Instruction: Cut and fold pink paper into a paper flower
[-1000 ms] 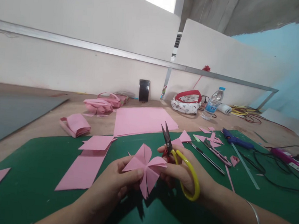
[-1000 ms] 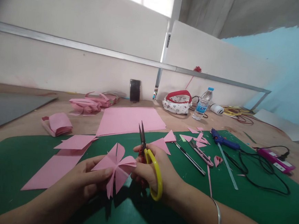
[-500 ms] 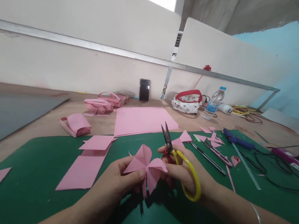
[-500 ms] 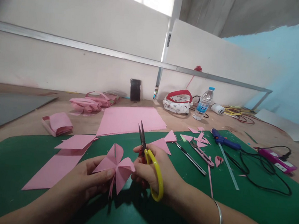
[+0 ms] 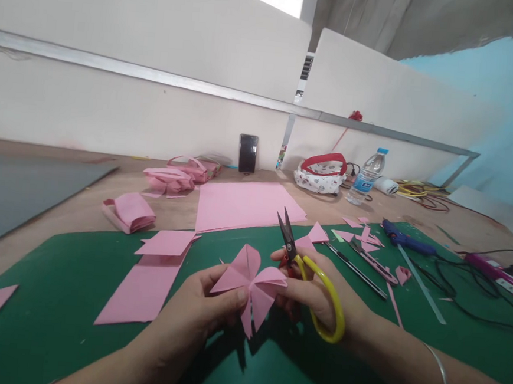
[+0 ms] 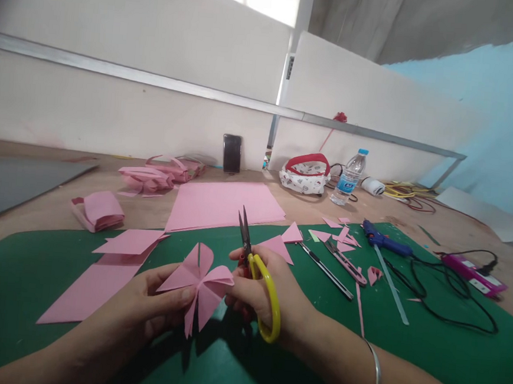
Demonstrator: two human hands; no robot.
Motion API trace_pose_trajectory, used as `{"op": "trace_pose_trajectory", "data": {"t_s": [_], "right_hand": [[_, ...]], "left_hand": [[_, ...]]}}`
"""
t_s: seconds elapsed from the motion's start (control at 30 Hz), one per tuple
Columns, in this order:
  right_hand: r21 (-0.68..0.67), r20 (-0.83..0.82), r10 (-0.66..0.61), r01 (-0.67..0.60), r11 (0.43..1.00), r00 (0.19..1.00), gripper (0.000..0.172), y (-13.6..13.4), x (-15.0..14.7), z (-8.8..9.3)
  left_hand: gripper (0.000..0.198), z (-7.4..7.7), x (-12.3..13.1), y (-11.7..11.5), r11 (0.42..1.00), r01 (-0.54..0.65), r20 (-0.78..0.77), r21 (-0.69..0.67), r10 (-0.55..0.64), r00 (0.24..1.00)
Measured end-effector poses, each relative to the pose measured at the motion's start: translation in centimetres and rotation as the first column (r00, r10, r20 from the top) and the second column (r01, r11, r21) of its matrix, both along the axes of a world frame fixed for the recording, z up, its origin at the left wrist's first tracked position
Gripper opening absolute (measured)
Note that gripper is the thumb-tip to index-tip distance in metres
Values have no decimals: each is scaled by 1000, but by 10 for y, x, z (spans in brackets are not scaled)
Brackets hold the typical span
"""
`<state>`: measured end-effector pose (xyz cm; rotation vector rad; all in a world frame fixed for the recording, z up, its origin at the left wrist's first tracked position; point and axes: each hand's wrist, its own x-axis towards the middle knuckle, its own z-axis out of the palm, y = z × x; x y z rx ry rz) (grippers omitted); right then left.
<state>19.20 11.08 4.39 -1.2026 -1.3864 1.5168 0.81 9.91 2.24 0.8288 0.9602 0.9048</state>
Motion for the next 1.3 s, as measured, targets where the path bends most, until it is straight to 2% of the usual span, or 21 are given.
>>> {"op": "trace_pose_trajectory", "data": {"t_s": [0.17,0.23,0.3,0.37,0.4,0.47,0.53,0.6,0.7,0.77,0.97,1.17,1.3], "right_hand": [[14,41,3,-4,1000,999,39,-1,-1,2],[110,106,-50,38,993,993,35,-2,0,5],[282,183,-145,89,955,972,32,-4,2,8],[411,286,-179,48,910,941,27,-7,3,11],[420,349,-143,-18,907,926,24,-9,4,12],[337,454,16,-189,922,891,15,-14,4,12],[217,483,179,-315,924,857,14,-17,4,10],[137,460,253,-349,927,851,16,-19,2,6],[66,423,288,-346,936,859,15,-18,1,4],[52,418,300,-353,934,857,15,-17,2,5],[125,522,257,-371,920,813,24,-18,4,8],[185,634,120,-301,936,764,25,-18,-1,6],[177,606,105,-262,949,789,26,-18,-3,2]], "left_hand": [[23,1,0,1,999,-33,33,-2,33,999],[21,1,-1,2,997,-83,18,-3,83,996],[23,2,-2,4,992,-127,-9,-1,127,992],[25,3,-4,6,988,-155,-24,9,155,988],[24,4,-5,7,986,-167,-16,13,167,986],[17,6,-6,8,980,-200,13,19,199,980],[11,8,-6,10,972,-235,47,22,233,971],[11,9,-7,11,963,-268,72,25,265,962],[15,9,-9,14,954,-298,91,22,295,951],[17,9,-10,14,952,-307,97,21,303,948],[15,16,-8,9,950,-310,87,30,306,948],[28,17,-4,7,964,-252,38,80,250,968],[25,16,-2,4,969,-223,-33,106,227,973]]}}
